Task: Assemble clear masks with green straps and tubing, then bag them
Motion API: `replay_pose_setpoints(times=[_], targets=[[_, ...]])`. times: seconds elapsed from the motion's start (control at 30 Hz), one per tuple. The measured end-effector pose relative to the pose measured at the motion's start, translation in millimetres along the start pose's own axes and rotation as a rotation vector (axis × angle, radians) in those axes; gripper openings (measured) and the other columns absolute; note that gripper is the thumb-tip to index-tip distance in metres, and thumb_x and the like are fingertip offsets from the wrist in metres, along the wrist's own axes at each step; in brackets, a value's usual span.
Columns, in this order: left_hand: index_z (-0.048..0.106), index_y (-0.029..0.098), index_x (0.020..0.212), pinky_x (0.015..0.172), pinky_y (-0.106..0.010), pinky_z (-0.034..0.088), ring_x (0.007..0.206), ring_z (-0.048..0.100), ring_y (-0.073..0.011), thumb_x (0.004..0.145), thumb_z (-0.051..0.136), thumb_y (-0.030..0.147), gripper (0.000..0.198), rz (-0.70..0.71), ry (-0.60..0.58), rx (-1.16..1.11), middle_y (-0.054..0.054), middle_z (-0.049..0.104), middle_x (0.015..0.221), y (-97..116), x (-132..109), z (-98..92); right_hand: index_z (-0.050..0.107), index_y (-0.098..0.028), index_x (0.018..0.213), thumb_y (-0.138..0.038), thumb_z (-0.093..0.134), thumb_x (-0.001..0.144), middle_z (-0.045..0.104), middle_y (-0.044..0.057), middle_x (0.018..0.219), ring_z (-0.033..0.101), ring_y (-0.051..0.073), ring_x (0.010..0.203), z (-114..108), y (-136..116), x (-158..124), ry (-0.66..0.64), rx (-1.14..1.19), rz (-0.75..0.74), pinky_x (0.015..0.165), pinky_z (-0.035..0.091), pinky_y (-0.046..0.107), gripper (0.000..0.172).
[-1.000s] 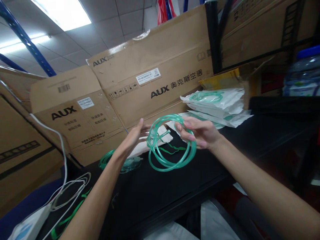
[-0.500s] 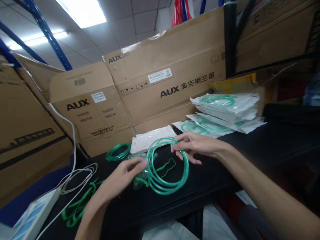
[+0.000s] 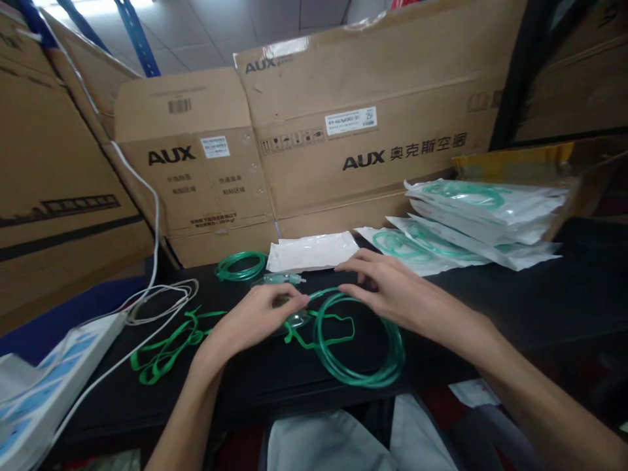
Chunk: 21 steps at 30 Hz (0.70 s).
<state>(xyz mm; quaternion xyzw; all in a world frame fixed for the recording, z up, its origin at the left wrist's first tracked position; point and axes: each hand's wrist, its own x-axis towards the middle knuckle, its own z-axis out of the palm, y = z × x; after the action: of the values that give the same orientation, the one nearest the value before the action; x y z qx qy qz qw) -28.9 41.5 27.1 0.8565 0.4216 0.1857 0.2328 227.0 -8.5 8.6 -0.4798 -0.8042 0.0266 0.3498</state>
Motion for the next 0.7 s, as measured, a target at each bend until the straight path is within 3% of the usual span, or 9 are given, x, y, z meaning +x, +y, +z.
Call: replay_pose_setpoints(times=[0.07, 0.13, 0.27, 0.47, 0.7], targets=[[0.078, 0.025, 0.093, 0.081, -0.027, 0.045, 0.093, 0.068, -0.0241, 0.096, 0.052, 0.052, 0.038, 0.018, 0.010, 0.009, -0.001, 0.078, 0.099, -1, 1, 2.4, 0.065, -0.025, 0.133, -0.030, 0.059, 0.099, 0.066, 0.011, 0.125, 0.064, 0.028, 0.117, 16, -17, 3, 0.031, 0.084, -0.076, 0.105, 0.049, 0.043, 0.035], [0.077, 0.024, 0.093, 0.079, -0.027, 0.045, 0.090, 0.068, -0.0244, 0.097, 0.050, 0.052, 0.039, 0.027, 0.029, 0.025, -0.001, 0.078, 0.095, -2, 2, 4.0, 0.058, -0.025, 0.140, -0.025, 0.052, 0.102, 0.063, 0.012, 0.134, 0.059, 0.028, 0.128, 35, -26, 3, 0.045, 0.141, -0.061, 0.112, 0.044, 0.044, 0.039], [0.079, 0.024, 0.089, 0.070, -0.028, 0.043, 0.079, 0.066, -0.0239, 0.095, 0.049, 0.057, 0.045, -0.009, 0.008, 0.107, 0.000, 0.076, 0.082, -4, 2, 3.4, 0.053, -0.024, 0.145, -0.027, 0.051, 0.102, 0.063, 0.013, 0.136, 0.058, 0.029, 0.130, 61, -20, 0, 0.018, 0.179, 0.003, 0.110, 0.047, 0.046, 0.042], [0.082, 0.026, 0.094, 0.078, -0.028, 0.046, 0.087, 0.070, -0.0238, 0.094, 0.052, 0.049, 0.037, 0.004, -0.080, 0.092, 0.001, 0.079, 0.091, -2, -2, -2.3, 0.073, -0.018, 0.102, -0.019, 0.059, 0.100, 0.073, 0.007, 0.100, 0.069, 0.021, 0.097, 61, -12, 2, 0.046, 0.211, -0.001, 0.092, 0.051, 0.034, 0.014], [0.078, 0.024, 0.091, 0.084, -0.025, 0.046, 0.093, 0.069, -0.0197, 0.097, 0.051, 0.040, 0.032, 0.074, -0.107, 0.019, 0.003, 0.078, 0.094, 5, -3, -5.4, 0.070, -0.017, 0.098, -0.016, 0.067, 0.096, 0.070, 0.004, 0.098, 0.065, 0.018, 0.096, 52, -25, 3, 0.069, 0.279, -0.047, 0.089, 0.047, 0.029, 0.004]])
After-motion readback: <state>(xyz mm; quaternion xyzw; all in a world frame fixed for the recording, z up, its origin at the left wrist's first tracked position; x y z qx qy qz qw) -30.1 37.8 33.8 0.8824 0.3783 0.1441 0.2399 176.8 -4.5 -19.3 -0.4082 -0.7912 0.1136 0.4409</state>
